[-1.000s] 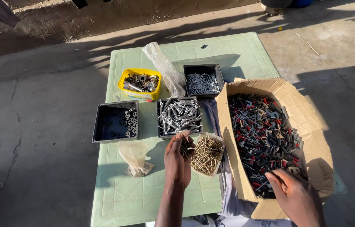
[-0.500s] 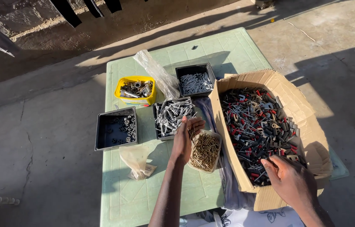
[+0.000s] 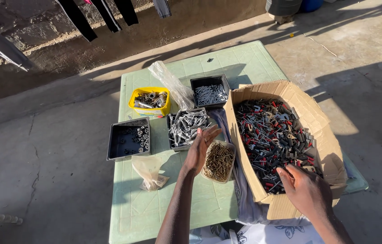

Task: Sorting through various metal hardware components in a cardboard box on a table

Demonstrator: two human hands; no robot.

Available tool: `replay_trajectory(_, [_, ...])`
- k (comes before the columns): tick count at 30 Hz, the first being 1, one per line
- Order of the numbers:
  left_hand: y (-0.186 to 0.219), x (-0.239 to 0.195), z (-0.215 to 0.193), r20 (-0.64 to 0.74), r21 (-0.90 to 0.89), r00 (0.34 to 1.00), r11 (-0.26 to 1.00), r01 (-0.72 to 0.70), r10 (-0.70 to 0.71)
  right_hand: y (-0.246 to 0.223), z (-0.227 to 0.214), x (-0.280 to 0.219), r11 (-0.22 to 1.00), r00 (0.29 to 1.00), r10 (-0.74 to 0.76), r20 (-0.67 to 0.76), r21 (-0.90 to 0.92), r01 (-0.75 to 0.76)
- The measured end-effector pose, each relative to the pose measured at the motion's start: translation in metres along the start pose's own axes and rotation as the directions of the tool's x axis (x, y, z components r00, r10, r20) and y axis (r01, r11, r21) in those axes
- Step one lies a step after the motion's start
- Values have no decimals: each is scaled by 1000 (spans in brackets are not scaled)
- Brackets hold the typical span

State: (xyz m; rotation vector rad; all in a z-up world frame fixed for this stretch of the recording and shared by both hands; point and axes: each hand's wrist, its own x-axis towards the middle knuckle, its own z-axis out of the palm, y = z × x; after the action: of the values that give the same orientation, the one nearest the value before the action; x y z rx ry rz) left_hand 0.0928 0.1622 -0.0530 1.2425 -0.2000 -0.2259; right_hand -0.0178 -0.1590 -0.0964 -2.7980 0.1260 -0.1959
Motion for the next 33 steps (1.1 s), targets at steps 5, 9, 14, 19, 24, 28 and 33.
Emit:
replay_trajectory(5, [13, -21, 15, -163, 203, 987, 979, 33, 0, 3, 1, -3, 1000, 1000, 8, -5, 4, -8])
replay_trajectory(9, [35, -52, 51, -204, 618, 979, 772, 147, -23, 25, 25, -3, 999, 999, -33, 12, 27, 33])
replay_trajectory(14, [-18, -41, 40, 75, 886, 995, 452, -100, 73, 12, 0, -6, 974, 995, -89, -40, 205, 96])
replay_trajectory(19, [15, -64, 53, -73, 761, 987, 647, -37, 143, 28, -43, 7, 423, 981, 150, 125, 888, -178])
replay_trajectory(24, [-13, -111, 38, -313, 849, 794, 529, -13, 521, 59, -80, 33, 419, 935, 354, -14, 896, -146])
replay_trajectory(28, [-54, -126, 19, -338, 882, 724, 470, 22, 602, 82, -64, 67, 671, 973, 226, 46, 717, -189])
replay_trajectory(33, [-82, -120, 2, -203, 935, 685, 347, -78, 700, 73, -45, 111, 994, 976, -71, 204, -65, 86])
